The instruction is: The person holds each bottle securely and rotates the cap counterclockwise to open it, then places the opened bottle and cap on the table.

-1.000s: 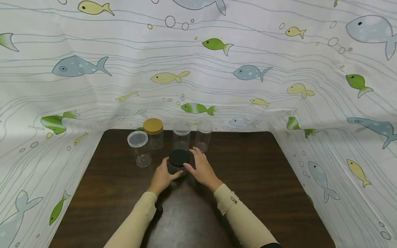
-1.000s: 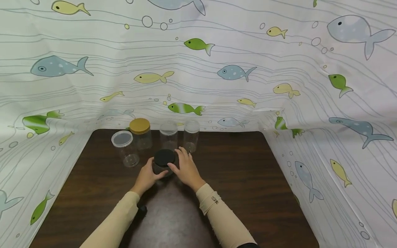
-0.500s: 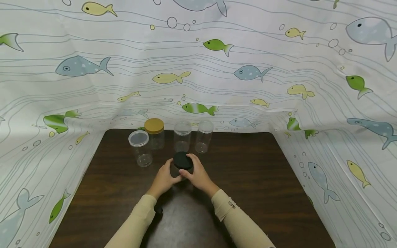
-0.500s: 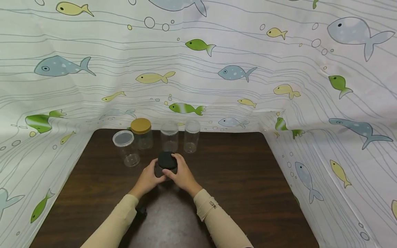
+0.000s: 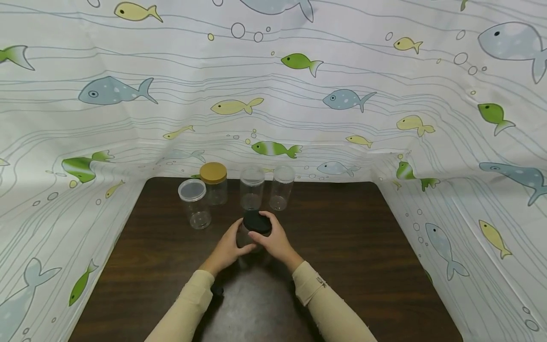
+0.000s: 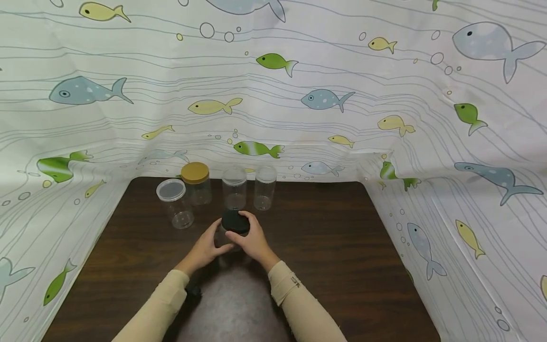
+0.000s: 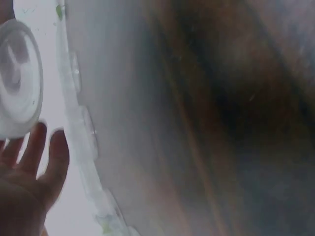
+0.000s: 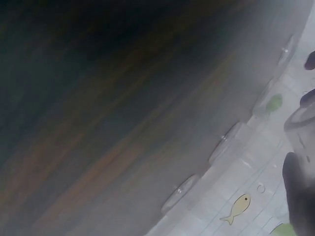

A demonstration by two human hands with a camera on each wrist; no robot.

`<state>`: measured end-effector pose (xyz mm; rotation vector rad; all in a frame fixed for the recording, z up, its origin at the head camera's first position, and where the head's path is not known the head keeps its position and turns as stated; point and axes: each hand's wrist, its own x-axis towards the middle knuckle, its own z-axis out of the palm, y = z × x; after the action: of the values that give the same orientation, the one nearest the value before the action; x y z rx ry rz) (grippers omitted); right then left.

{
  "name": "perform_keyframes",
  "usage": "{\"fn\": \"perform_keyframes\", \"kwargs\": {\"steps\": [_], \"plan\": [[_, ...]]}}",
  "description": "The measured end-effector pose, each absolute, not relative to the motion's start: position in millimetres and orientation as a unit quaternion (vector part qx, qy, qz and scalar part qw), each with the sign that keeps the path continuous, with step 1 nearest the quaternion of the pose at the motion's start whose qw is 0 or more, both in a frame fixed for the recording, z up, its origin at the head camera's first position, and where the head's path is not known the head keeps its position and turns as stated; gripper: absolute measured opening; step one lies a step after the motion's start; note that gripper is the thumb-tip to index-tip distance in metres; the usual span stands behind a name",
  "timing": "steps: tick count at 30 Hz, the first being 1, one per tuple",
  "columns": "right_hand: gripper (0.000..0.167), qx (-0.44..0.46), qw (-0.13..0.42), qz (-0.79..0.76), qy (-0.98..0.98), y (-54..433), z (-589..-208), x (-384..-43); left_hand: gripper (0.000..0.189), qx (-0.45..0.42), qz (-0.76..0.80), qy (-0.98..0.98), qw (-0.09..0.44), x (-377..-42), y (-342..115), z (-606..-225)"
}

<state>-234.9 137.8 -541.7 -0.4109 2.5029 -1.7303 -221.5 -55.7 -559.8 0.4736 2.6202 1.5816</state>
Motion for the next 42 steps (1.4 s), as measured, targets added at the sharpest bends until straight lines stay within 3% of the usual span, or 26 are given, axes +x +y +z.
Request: {"fn": "perform_keyframes", "kwargs": {"steps": [5,14,19,24,29,34,42], "plan": [[0.078,-0.085,0.012,-0.588,0.804,124.9,-543.7,-225.8,0.103,0.161,0.499,0.851,-0.002,-216.0,-48.8,-564.9],[0.079,-0.040,0.040,-0.635,0.770,111.5,-544.1,-212.3,0.098,0.166,0.526,0.834,-0.005,-216.2,-49.4,-563.0],[0.084,-0.077,0.101,-0.656,0.744,122.1,-536.3,-217.6,0.096,0.186,0.536,0.823,0.007,-216.5,-57.3,-560.0],[0.078,-0.136,0.166,-0.675,0.706,138.6,-533.2,-225.1,0.093,0.212,0.552,0.804,0.057,-217.3,-65.7,-553.9],[0.074,-0.167,0.192,-0.676,0.691,146.0,-533.9,-228.2,0.091,0.221,0.562,0.792,0.087,-217.3,-69.2,-551.9],[0.075,-0.149,0.182,-0.692,0.683,142.8,-534.9,-226.0,0.092,0.206,0.571,0.791,0.073,-215.2,-66.3,-553.0],[0.078,-0.068,0.104,-0.699,0.705,131.0,-535.9,-223.5,0.108,0.167,0.504,0.847,-0.019,-210.8,-58.7,-555.5]]}}
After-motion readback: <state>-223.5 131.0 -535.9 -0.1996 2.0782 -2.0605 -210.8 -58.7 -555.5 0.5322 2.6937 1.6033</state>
